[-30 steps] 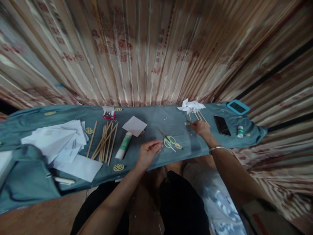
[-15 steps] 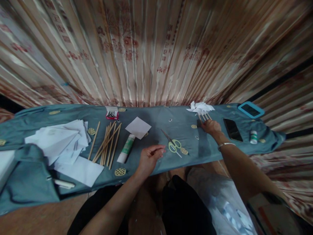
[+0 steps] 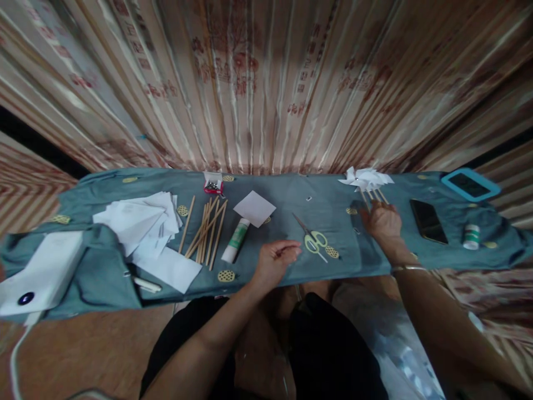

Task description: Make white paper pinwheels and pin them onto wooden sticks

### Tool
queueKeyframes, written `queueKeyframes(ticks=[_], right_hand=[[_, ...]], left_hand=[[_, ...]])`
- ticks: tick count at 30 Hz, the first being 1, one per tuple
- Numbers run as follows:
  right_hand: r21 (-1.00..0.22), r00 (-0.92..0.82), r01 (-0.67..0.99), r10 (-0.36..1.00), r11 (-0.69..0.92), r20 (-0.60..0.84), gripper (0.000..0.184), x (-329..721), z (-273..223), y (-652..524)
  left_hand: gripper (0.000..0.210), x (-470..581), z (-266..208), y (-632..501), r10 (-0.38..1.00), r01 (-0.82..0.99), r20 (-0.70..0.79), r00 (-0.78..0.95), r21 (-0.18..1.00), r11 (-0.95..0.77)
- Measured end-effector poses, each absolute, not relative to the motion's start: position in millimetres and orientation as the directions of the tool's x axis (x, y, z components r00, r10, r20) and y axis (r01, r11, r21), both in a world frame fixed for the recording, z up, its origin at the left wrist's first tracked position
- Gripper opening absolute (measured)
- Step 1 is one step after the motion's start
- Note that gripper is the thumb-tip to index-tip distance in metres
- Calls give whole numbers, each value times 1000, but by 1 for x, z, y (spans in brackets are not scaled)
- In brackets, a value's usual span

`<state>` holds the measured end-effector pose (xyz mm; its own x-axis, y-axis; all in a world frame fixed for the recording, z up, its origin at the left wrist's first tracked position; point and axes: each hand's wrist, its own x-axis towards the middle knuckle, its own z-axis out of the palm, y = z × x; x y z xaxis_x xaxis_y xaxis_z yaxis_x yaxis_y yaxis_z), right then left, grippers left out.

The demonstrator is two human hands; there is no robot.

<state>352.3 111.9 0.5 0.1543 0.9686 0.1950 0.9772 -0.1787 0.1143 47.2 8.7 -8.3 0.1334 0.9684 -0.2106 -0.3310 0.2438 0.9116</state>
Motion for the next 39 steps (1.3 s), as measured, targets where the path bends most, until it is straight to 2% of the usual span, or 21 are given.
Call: queueKeyframes(ticks=[1,4,6,9,12,15,18,21,27,29,31,32,33,35,37,39], right_hand=[[93,113,986,972,-135,206,43,342,-1,104],[-110,-43,991,953,79,301,42,300,-7,85],[-147,-115,975,947,165,300,41,266,-12,75],[-257,-295,888,902,380,314,37,215,-17,67],[-288,-459,797,842,531,282,35,173,-19,65],[-251,-537,775,814,580,221,42,144,-21,67],[-227,-531,791,821,569,209,41,120,-22,73],[-229,-504,807,837,544,212,32,102,-24,79],[-315,-360,847,898,428,254,23,110,-27,82],[-434,-233,831,926,348,296,23,125,-25,79],[-766,-11,613,972,193,237,16,140,-23,73],[-896,75,431,986,105,151,15,147,-21,69],[-968,122,251,991,25,57,18,153,-20,65],[-997,135,45,989,-67,-61,27,162,-18,54],[-994,134,-42,985,-101,-106,31,169,-16,44],[-966,112,-198,976,-164,-189,30,175,-13,36]], left_hand=[[24,47,-8,8,969,-333,-210,132,911,242],[23,46,-8,6,972,-339,-200,126,912,232],[23,44,-8,5,976,-342,-182,122,915,213],[25,39,-5,5,980,-306,-162,112,933,189],[32,32,-3,5,983,-240,-139,118,957,164],[41,27,-2,5,990,-197,-93,109,974,113],[41,22,-3,4,993,-181,-71,98,979,88],[36,18,-4,3,994,-177,-59,97,981,76],[27,9,-3,2,995,-173,-69,71,982,81],[24,7,-2,2,995,-169,-75,64,982,85],[22,5,-1,1,995,-160,-82,55,983,89],[21,4,-1,1,995,-153,-84,44,984,90],[20,2,-1,1,996,-142,-86,40,986,91],[18,-1,-1,1,996,-129,-86,14,988,87],[16,-3,-2,2,996,-122,-84,-15,989,82],[16,-4,-4,4,996,-118,-82,-40,990,77]])
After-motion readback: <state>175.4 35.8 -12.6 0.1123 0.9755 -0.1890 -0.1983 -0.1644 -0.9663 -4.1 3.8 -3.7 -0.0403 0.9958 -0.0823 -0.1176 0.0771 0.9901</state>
